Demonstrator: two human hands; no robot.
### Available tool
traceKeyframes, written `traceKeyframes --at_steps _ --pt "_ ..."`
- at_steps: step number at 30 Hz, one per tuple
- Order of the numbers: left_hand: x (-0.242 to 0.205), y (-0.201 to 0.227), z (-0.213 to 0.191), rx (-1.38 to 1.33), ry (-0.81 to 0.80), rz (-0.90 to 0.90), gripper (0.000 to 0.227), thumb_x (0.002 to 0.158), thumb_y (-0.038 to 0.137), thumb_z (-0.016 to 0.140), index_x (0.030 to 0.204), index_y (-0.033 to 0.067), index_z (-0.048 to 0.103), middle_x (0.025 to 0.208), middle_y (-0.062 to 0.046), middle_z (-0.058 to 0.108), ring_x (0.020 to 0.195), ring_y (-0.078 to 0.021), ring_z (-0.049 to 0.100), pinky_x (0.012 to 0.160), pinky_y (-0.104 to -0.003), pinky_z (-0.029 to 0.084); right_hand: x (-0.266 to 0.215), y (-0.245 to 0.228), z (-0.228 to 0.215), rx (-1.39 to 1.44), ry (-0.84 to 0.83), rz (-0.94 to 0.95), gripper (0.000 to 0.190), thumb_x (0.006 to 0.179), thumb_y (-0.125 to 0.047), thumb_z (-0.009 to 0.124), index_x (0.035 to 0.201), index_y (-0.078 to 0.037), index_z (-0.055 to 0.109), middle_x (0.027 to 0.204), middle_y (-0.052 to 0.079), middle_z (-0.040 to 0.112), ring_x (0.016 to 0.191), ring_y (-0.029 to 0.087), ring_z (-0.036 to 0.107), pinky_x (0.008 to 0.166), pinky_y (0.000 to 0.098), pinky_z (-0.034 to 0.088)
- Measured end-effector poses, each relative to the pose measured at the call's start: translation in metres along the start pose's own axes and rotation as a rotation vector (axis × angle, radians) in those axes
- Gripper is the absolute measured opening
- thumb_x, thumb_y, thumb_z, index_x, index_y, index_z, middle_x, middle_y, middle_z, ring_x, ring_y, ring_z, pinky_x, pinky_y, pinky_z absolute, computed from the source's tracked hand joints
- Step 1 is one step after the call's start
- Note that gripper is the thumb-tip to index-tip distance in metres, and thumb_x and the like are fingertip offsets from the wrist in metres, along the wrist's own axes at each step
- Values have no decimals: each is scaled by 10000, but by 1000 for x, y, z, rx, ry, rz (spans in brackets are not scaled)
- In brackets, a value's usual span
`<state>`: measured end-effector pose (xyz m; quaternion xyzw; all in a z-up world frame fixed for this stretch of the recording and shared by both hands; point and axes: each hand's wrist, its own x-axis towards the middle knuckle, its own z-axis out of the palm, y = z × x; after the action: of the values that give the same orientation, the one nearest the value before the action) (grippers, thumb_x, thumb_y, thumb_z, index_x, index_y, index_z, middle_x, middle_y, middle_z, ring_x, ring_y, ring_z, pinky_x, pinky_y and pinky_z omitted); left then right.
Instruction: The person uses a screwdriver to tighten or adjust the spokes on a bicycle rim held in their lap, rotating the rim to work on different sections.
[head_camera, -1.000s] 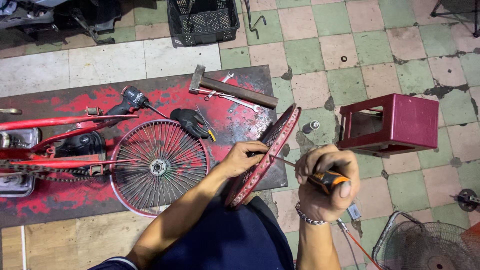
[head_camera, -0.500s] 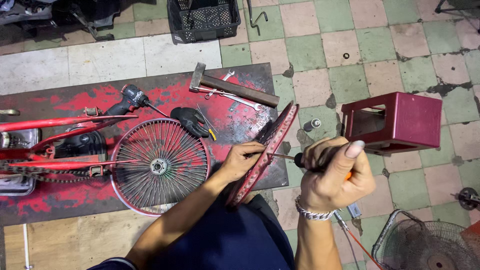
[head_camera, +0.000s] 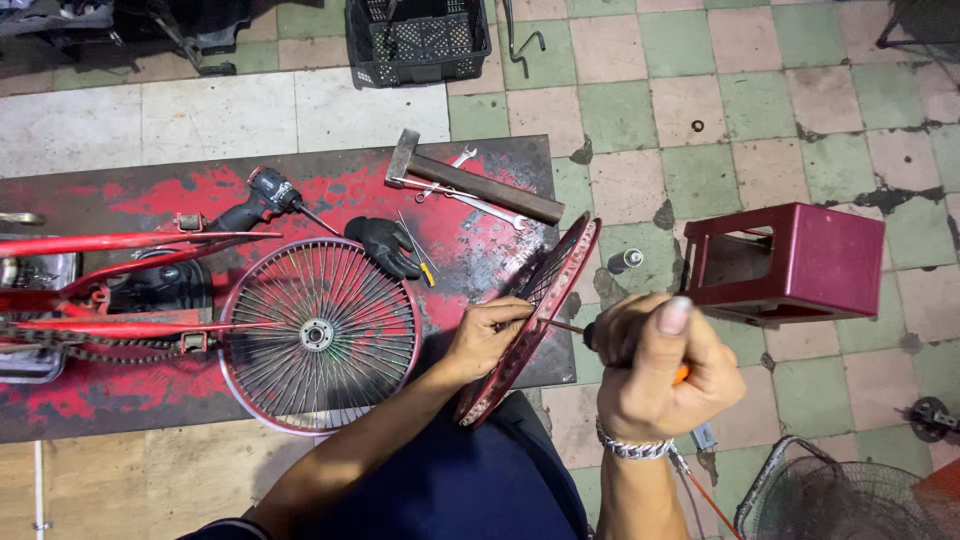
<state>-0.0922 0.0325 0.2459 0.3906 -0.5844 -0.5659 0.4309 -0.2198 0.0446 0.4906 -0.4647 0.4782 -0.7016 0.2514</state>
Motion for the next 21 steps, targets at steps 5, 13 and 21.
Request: traceKeyframes --at_steps 5,13,21 --pt "-3 0 -2 34 -24 56 154 960 20 686 1095 -41 727 1017 -125 745 928 -189 709 843 -288 549 8 5 -16 5 -179 107 496 1132 -184 531 689 29 464 562 85 493 451 124 468 421 257 363" --pt "-4 -10 -1 -69 37 138 236 936 -24 584 1131 -47 715 1073 -150 739 985 -222 721 886 -299 562 41 -24 -16 -395 -551 1 381 1050 -228 533 834 58 661 674 126 672 533 235 639 507 344 501" --pt "-9 -5 12 117 114 140 208 881 -60 680 1079 -27 736 1061 -157 767 955 -230 754 846 -303 581 101 -66 -2 -1568 -1214 567 635 984 -496 699 782 100 779 603 251 653 586 397 669 605 427 567"
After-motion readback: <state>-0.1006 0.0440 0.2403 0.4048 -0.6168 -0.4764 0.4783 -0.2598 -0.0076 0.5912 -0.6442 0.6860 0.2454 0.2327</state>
